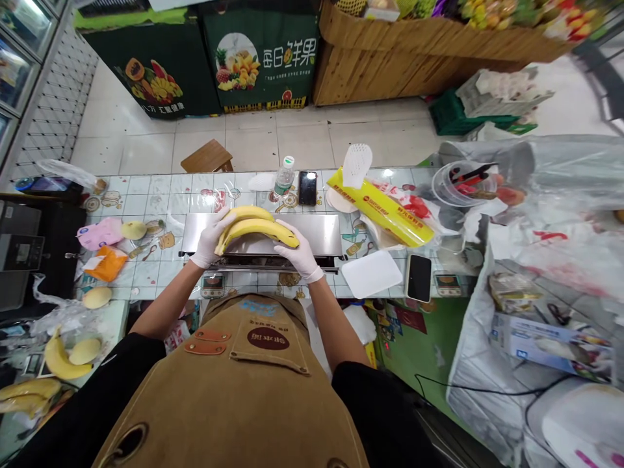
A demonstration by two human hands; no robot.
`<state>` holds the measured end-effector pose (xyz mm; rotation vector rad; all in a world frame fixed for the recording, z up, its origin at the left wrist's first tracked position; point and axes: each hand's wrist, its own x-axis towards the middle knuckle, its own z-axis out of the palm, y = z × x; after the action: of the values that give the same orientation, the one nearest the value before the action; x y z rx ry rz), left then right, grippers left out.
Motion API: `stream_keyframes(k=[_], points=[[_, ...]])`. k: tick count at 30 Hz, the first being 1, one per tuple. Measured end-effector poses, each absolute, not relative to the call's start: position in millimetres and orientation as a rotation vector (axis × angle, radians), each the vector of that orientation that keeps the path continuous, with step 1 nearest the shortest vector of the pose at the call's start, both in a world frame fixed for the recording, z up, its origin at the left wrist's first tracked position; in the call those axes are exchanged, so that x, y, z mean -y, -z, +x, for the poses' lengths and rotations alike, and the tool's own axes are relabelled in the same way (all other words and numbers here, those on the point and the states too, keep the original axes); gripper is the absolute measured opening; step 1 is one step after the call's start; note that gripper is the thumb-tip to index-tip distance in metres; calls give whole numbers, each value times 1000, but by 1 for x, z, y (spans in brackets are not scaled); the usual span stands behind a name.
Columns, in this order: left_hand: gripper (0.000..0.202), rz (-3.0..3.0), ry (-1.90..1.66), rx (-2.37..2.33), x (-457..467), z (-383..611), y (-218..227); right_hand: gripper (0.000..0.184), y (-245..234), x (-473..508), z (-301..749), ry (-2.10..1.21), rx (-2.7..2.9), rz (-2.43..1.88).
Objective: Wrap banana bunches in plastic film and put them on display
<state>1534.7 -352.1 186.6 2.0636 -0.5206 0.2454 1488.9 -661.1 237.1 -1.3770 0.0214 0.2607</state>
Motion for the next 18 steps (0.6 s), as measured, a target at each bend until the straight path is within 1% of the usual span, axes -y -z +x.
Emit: stream_keyframes(k=[2, 6, 8, 10, 12, 15, 16, 17, 18], points=[[47, 2063, -212, 554, 350, 1538, -182, 80, -233, 666, 1488, -202, -38, -1484], [61, 2078, -9, 758, 331, 1536, -192, 60, -232, 671, 1473, -34, -83, -1905], [64, 2075, 73, 827, 322, 1530, -201, 53, -234, 673, 1466, -30, -51, -2042], [66, 2065, 103, 812, 319, 1521, -208, 52, -234, 674, 1462, -91, -4, -2104], [75, 2058, 91, 735, 325, 1512, -211, 53, -233, 673, 1462, -125, 19, -2137], [109, 2072, 35, 636, 345, 1503, -207, 54, -230, 669, 1462, -76, -13, -2141], [115, 2084, 1, 608, 352, 1504, -204, 54, -229, 667, 1463, -52, -29, -2128], [115, 2094, -44, 578, 359, 1505, -201, 53, -229, 665, 1464, -31, -40, -2110], [110, 2099, -89, 545, 364, 1508, -198, 52, -229, 663, 1465, -12, -48, -2090]])
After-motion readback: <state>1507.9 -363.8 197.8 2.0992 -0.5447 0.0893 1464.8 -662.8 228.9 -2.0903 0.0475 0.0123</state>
